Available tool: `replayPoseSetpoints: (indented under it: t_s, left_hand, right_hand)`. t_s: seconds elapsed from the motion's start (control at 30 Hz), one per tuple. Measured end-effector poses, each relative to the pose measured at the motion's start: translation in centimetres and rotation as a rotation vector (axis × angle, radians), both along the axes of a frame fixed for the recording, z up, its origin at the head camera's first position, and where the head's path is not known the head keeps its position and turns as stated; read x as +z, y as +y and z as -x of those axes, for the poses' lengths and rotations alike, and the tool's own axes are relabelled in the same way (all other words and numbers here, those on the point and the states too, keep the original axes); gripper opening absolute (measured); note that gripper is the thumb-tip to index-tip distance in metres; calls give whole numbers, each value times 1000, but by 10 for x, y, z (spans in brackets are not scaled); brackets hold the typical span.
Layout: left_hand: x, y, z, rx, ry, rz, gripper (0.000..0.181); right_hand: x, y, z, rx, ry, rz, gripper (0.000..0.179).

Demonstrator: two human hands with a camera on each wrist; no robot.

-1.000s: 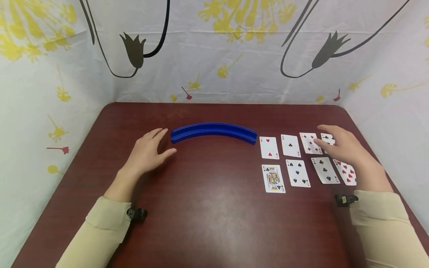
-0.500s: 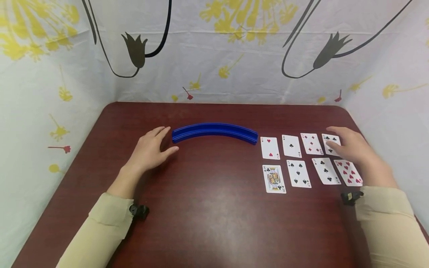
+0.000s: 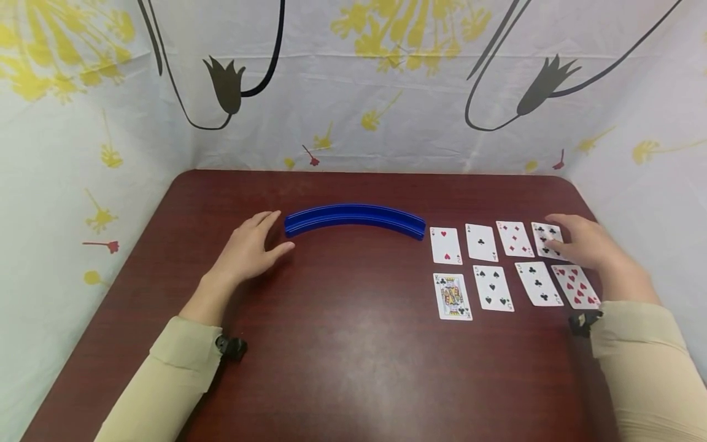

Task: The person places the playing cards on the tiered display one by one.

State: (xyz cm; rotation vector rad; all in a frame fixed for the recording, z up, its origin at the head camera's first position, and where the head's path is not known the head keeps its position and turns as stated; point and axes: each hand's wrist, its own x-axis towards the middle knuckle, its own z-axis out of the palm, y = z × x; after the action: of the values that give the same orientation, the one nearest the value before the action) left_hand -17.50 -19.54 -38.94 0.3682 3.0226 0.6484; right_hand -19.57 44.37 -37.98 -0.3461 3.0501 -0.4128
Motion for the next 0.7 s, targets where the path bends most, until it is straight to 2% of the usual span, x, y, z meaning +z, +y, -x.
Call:
replayPoseSetpoints:
  t_s: [0.27, 0.5, 0.7]
  left_hand:
    - [-7, 1, 6, 2, -5, -80, 77]
    - [-11, 7, 15, 40, 24, -124, 69]
    - [-13, 11, 21, 65, 24, -190, 63]
  right_hand:
    - [-2, 3, 1, -31, -84, 23, 69]
    - [-6, 6, 5, -31, -103, 2, 72]
    - [-8, 9, 9, -33, -126, -23, 72]
